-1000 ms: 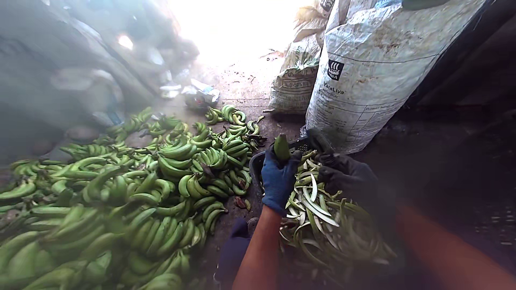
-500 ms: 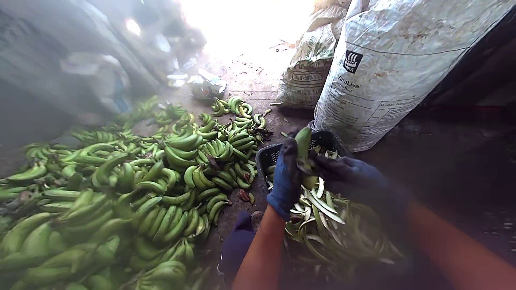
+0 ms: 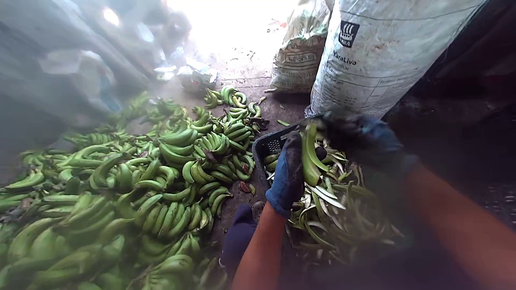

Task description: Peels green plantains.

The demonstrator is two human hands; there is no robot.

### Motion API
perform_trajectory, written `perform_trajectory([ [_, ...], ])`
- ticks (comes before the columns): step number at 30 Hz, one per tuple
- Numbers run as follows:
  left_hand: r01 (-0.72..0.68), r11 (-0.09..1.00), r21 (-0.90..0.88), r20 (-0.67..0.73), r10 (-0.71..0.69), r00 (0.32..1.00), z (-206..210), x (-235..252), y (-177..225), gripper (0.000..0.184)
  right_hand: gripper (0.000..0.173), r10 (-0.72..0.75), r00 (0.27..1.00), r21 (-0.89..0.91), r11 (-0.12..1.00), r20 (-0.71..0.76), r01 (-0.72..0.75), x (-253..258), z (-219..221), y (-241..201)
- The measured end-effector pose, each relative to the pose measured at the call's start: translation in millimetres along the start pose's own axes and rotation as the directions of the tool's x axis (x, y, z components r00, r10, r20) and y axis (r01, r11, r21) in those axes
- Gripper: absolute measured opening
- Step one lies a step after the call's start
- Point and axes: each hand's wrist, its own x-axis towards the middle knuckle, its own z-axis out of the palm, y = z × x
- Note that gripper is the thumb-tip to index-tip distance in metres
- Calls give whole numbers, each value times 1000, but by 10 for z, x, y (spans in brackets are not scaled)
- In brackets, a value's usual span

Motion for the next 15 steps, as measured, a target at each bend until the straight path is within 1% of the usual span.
perform_trajectory([
  [1,40,995,-87,65,-34,997,4,1,41,39,47,-9,999,-104,995,-45,4,1,-118,-28],
  [2,86,981,-177,139,-62,988,-11,9,70,40,53,-12,997,-108,994,-77,4,4,-199,-58],
  [3,134,963,-235,210,-84,974,-49,31,86,42,53,-20,995,-24,1000,-100,18,-7,-239,-90],
  [4,164,955,-249,255,-98,962,-97,59,101,42,52,-11,995,74,997,-103,19,-41,-250,-123],
  [5,163,960,-229,251,-104,962,-130,82,122,41,52,2,997,127,992,-73,7,-100,-253,-135],
  [6,130,973,-189,205,-90,974,-148,102,131,40,54,-15,999,125,992,-37,19,-164,-234,-115],
  [7,74,989,-131,136,-56,989,-163,118,121,39,54,-86,996,111,990,-6,86,-210,-183,-88],
  [8,16,998,-55,50,-13,999,-169,129,95,39,51,-181,982,139,975,50,173,-254,-115,-64],
  [10,-66,984,165,-135,89,987,-169,141,21,47,44,-343,923,240,924,174,298,-329,51,-58],
  [11,-84,967,240,-181,130,975,-173,145,-8,50,44,-393,895,267,904,212,334,-356,108,-62],
  [12,-104,957,269,-200,161,966,-166,147,-27,52,45,-413,883,257,899,222,355,-361,131,-71],
  [13,-122,956,268,-198,179,964,-142,138,-43,52,45,-402,892,198,910,206,364,-334,126,-80],
  [14,-140,961,239,-169,184,968,-101,112,-54,51,43,-375,911,118,926,173,359,-275,92,-99],
  [15,-149,969,195,-100,171,980,-50,76,-50,48,39,-334,935,35,942,120,333,-192,42,-112],
])
